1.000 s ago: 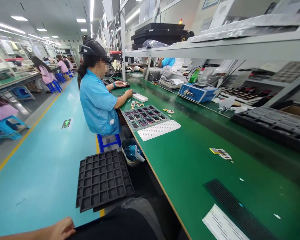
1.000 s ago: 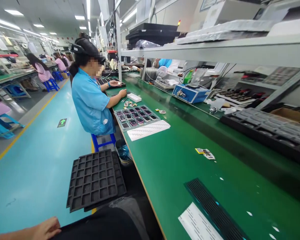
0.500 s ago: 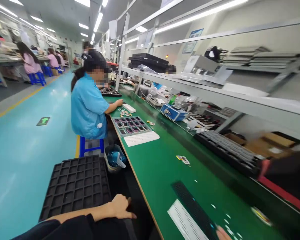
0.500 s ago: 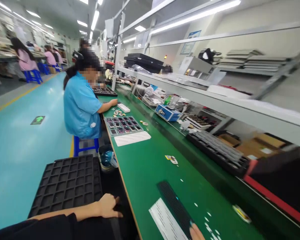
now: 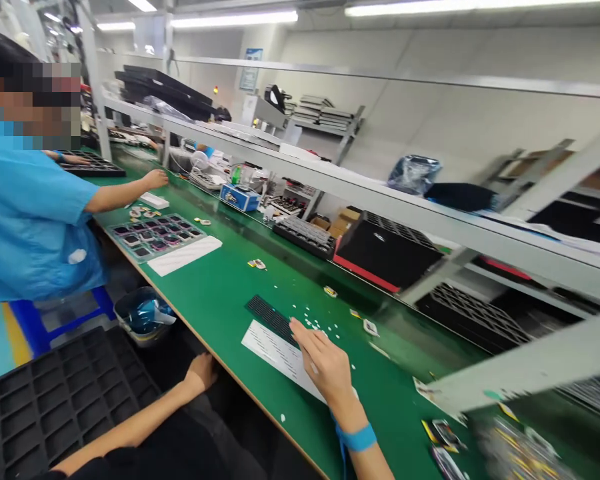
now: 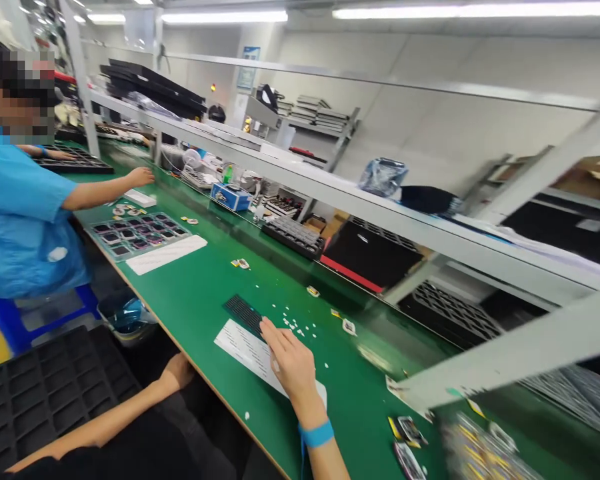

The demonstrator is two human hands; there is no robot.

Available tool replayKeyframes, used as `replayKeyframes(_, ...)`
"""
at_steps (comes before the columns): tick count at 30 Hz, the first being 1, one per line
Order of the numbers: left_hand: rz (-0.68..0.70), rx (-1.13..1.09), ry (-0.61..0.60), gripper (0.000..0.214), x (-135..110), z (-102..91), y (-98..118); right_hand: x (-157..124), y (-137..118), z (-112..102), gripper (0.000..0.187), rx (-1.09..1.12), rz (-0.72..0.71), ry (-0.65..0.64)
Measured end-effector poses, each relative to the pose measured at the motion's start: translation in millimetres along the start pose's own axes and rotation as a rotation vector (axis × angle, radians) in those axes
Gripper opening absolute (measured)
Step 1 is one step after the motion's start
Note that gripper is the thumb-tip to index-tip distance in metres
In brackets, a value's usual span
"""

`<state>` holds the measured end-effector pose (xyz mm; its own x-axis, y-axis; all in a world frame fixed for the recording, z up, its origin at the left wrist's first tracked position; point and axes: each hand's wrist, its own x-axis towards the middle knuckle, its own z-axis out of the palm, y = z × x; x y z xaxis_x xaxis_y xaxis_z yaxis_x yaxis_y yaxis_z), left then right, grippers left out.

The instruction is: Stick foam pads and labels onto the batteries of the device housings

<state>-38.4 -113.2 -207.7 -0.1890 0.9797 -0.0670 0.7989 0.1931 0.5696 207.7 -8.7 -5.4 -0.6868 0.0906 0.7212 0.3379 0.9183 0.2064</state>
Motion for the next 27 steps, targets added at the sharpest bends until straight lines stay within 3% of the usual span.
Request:
replayKeyframes(6, -0.123, -0.011, 0.098, 0.033, -20.6, -20.0, -13.7, -10.4, 0.3, 7.3, 0.037, -0.06, 0.093, -0.081)
replayKeyframes(13, -0.04, 0.062, 0.117, 0.056, -44.6, -40.5, -13.9, -10.0, 0.0, 14.3, 0.032, -0.081, 0.212, -0.236)
replayKeyframes(19, 0.072, 0.098, 0.19, 0.061, -50.7, -32.4, -4.3, -5.5, 3.1, 8.8, 0.038, -0.114, 0.208, -0.357)
replayKeyframes(22, 0.152, 0.094, 0.268, 0.049, -62.7, -27.5, 3.5, -1.3, 1.5, 5.4, 0.038, -0.131, 0.194, -0.38)
replayKeyframes(24, 0.335, 0.067, 0.274, 0.035, -76.1, -30.5, 5.3, 0.5, 0.1, 2.9, 0.036, -0.144, 0.184, -0.39)
replayKeyframes(26, 0.722, 0.043, 0.201, 0.023, -87.9, -43.0, 5.5, 0.8, -0.9, 0.2, 0.034, -0.185, 0.164, -0.393)
replayKeyframes(27, 0.915, 0.037, 0.168, 0.03, -90.3, -53.7, 7.0, 0.5, -1.2, -0.9, 0.034, -0.224, 0.151, -0.389)
